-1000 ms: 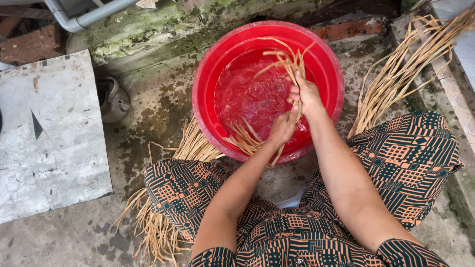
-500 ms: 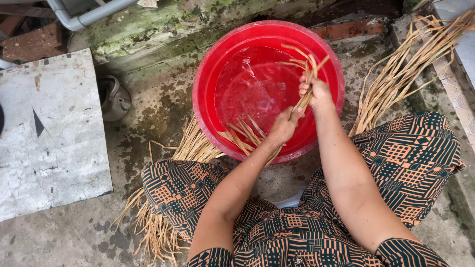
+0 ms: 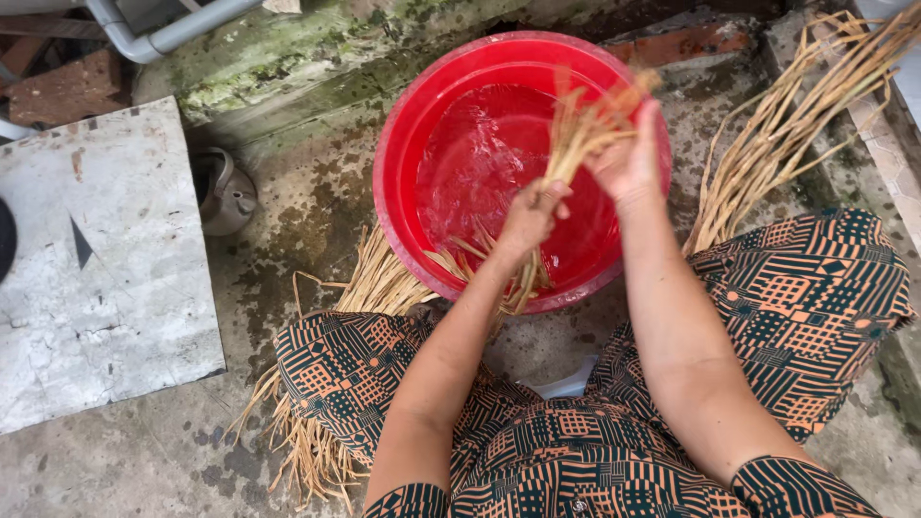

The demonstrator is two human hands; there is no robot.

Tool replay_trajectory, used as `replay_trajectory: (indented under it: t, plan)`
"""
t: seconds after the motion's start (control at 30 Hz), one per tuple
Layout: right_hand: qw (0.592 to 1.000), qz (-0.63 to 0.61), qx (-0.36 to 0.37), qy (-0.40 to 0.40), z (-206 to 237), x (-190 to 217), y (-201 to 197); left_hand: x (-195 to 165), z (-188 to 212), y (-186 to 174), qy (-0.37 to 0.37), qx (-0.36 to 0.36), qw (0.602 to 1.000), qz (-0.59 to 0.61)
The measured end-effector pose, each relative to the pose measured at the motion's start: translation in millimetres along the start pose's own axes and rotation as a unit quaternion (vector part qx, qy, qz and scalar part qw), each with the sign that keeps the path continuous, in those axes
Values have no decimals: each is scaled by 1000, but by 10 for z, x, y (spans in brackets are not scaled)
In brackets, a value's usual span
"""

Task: The person sits on the ground in front of a red basin of water and soaks bundles of dried palm leaf strips, dipping and swishing them in the water, then sets the wetted strips aside on the ground and reaches for more dry strips to repeat the process.

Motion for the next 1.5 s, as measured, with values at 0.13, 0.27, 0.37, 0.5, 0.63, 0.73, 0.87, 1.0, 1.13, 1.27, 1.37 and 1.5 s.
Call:
replay_trajectory:
  t: [0.13, 0.27, 0.37, 0.5, 0.63, 0.73, 0.87, 1.0, 1.13, 1.27, 1.37, 1.5]
  plan:
    - [972, 170, 154, 48, 7, -518, 32, 263, -36, -56, -109, -5, 992, 55]
    - [979, 183, 63, 71, -73, -522, -138, 280, 43, 104, -61, -7, 992, -106]
    - [994, 107, -21, 30, -9, -371, -158, 200, 88, 100, -147, -25, 988, -30]
    - [962, 262, -41, 62, 191, -617, -43, 57, 56, -225, -161, -97, 979, 76]
    - [928, 348, 100, 89, 241, -1004, 33, 262, 39, -191, -189, -67, 980, 5]
    - [922, 377, 11, 89, 92, -858, -150, 488, 52, 103, -173, -10, 975, -138]
    - [969, 215, -19, 125, -136, -459, -370, 385, 171, 431, -11, 8, 980, -198]
    - [992, 91, -39, 80, -340, 72, -491, -187, 484, 662, -10, 80, 990, -119]
    - [997, -1, -12, -74, -349, 416, -443, -999, 766, 443, -39, 97, 992, 64]
    - [997, 7, 71, -43, -181, 334, -295, -1655, 577, -301, 62, 75, 984, 150]
    - [971, 197, 134, -19, -34, 161, -185, -1786, 57, -1036, 133, -3, 983, 124]
    - [910, 413, 40, 4, 37, -20, -257, -938, -214, -1729, -7, -222, 975, 26]
Point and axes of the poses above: each hand's wrist, its own z-axis away from the middle knuckle, its own y-axis out of the palm, x = y × z, the point moved 3 cm from there along -z, towards the middle knuckle, and after that the axes turned 5 degrees about -z, right-handed, at the moved point
